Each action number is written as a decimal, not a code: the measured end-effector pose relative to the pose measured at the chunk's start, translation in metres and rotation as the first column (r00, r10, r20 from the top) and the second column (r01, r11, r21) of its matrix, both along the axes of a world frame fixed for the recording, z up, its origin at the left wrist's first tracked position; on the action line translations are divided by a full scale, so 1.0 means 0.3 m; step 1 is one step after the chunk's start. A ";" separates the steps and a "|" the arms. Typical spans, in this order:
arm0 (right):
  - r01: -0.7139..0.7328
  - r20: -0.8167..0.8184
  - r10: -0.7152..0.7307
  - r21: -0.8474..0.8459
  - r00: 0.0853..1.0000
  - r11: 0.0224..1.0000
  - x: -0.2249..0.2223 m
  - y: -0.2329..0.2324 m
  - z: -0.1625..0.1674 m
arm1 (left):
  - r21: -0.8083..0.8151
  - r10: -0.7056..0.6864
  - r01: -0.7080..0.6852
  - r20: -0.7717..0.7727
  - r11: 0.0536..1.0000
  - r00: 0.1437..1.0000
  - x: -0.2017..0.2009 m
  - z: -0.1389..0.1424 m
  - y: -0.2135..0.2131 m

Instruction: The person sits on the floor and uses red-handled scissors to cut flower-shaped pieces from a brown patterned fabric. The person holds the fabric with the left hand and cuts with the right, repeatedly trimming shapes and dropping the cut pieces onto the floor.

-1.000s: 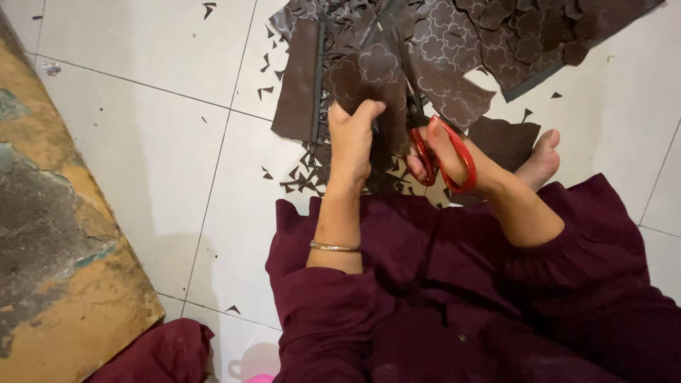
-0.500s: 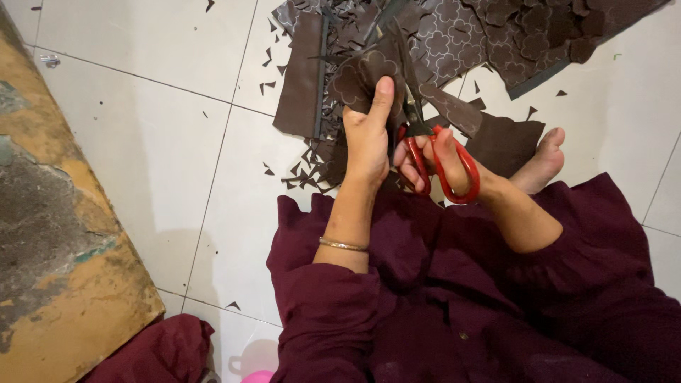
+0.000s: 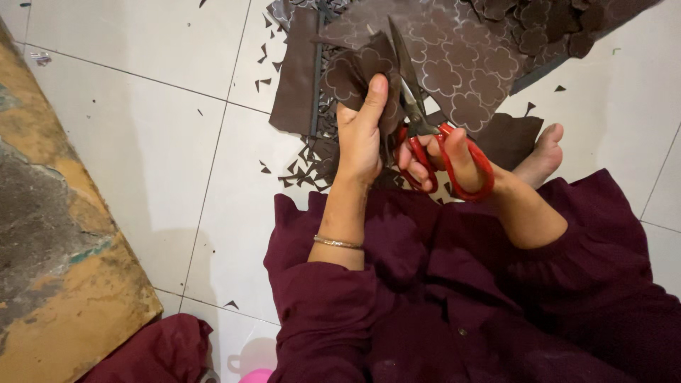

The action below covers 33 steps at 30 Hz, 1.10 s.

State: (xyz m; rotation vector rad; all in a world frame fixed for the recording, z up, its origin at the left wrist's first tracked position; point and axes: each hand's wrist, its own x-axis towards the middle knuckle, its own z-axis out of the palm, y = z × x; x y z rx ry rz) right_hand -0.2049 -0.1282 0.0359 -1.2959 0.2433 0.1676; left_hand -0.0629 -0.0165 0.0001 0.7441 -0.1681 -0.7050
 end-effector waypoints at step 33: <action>0.673 0.361 -0.569 -0.445 0.739 0.591 0.003 -0.259 -0.052 | 0.358 -0.376 0.318 0.106 0.878 0.920 0.074 0.043 0.035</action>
